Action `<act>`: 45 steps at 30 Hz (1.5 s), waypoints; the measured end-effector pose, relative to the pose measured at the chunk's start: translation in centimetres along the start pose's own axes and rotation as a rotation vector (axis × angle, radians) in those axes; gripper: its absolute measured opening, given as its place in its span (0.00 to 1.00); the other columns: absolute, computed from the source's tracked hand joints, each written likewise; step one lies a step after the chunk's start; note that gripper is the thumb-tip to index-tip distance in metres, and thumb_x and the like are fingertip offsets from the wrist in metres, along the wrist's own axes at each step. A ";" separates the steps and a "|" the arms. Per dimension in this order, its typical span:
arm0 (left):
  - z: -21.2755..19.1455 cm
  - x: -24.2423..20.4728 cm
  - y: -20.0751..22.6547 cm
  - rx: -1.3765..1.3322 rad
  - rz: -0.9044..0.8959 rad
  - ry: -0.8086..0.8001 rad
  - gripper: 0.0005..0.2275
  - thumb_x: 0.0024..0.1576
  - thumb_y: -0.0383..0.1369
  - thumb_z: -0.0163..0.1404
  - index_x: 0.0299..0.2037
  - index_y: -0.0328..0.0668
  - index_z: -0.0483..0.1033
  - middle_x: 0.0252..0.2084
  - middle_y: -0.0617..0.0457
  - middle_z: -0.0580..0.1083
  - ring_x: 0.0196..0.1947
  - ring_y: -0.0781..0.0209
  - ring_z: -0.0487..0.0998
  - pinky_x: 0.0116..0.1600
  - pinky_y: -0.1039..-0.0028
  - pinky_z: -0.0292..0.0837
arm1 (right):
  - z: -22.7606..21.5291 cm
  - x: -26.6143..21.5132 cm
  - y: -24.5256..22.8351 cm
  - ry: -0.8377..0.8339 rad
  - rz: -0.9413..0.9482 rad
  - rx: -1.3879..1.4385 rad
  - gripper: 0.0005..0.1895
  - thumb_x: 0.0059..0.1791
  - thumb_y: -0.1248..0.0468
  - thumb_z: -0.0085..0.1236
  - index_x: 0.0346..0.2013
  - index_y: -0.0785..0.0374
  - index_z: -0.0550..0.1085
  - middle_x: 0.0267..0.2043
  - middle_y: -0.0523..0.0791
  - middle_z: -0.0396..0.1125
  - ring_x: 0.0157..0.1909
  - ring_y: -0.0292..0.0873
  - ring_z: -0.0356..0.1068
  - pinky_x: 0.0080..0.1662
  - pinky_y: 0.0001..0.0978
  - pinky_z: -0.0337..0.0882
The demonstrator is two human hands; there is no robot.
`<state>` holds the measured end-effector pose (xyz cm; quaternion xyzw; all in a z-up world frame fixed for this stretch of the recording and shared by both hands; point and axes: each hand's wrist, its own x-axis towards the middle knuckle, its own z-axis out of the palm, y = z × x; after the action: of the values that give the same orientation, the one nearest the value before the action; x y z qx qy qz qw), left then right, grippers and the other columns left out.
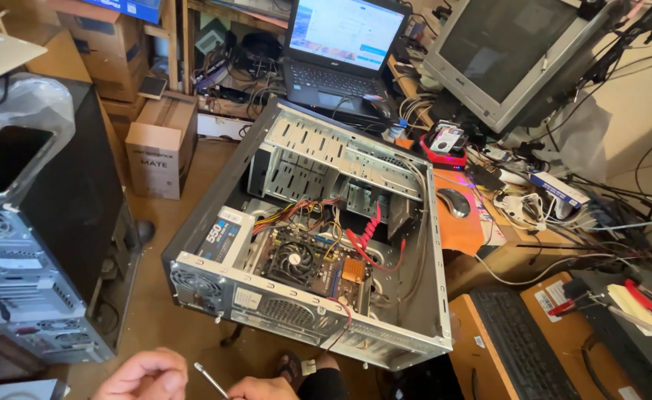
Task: Installing a power supply unit into a desktop computer case, including cable routing and securing with screws.
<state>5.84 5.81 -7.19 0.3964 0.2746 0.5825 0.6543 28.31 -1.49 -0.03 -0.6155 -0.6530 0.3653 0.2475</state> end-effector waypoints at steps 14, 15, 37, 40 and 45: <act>3.4 -2.0 4.3 0.254 0.031 0.020 0.04 0.53 0.23 0.57 0.36 0.28 0.80 0.14 0.42 0.74 0.11 0.59 0.70 0.19 0.77 0.66 | -0.4 -2.4 -2.2 -0.130 -0.330 0.375 0.17 0.60 0.52 0.50 0.41 0.63 0.77 0.29 0.42 0.69 0.27 0.35 0.66 0.31 0.26 0.62; 3.3 -2.2 4.7 0.254 0.010 -0.026 0.04 0.55 0.22 0.55 0.37 0.27 0.80 0.16 0.42 0.74 0.13 0.58 0.71 0.23 0.76 0.68 | -0.5 -2.7 -2.9 -0.150 -0.277 0.444 0.15 0.60 0.54 0.50 0.41 0.63 0.76 0.27 0.43 0.68 0.25 0.34 0.64 0.29 0.25 0.62; 3.6 -1.1 6.5 0.110 0.096 -0.410 0.02 0.56 0.22 0.57 0.36 0.31 0.78 0.35 0.46 0.76 0.23 0.64 0.73 0.28 0.79 0.74 | 2.0 -0.6 -2.4 -0.447 -0.319 0.505 0.16 0.62 0.53 0.39 0.49 0.63 0.64 0.49 0.49 0.73 0.47 0.41 0.76 0.52 0.32 0.76; 4.3 -1.3 5.6 0.179 -0.090 -0.180 0.04 0.54 0.17 0.54 0.31 0.32 0.76 0.19 0.49 0.72 0.13 0.62 0.75 0.17 0.74 0.77 | 2.7 0.2 -2.9 -0.336 -0.349 0.457 0.14 0.61 0.54 0.42 0.49 0.62 0.69 0.50 0.44 0.72 0.53 0.41 0.74 0.59 0.33 0.73; 4.0 -0.6 3.6 0.292 -0.202 -0.070 0.03 0.54 0.22 0.60 0.36 0.37 0.80 0.18 0.53 0.74 0.15 0.68 0.71 0.20 0.79 0.67 | 4.4 1.0 -1.2 -0.155 -0.341 0.260 0.10 0.59 0.55 0.48 0.42 0.58 0.70 0.39 0.40 0.69 0.40 0.38 0.69 0.47 0.31 0.69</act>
<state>7.05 4.42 -2.10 0.4778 0.3717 0.4537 0.6540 24.00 -1.23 -1.91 -0.4292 -0.7120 0.4456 0.3321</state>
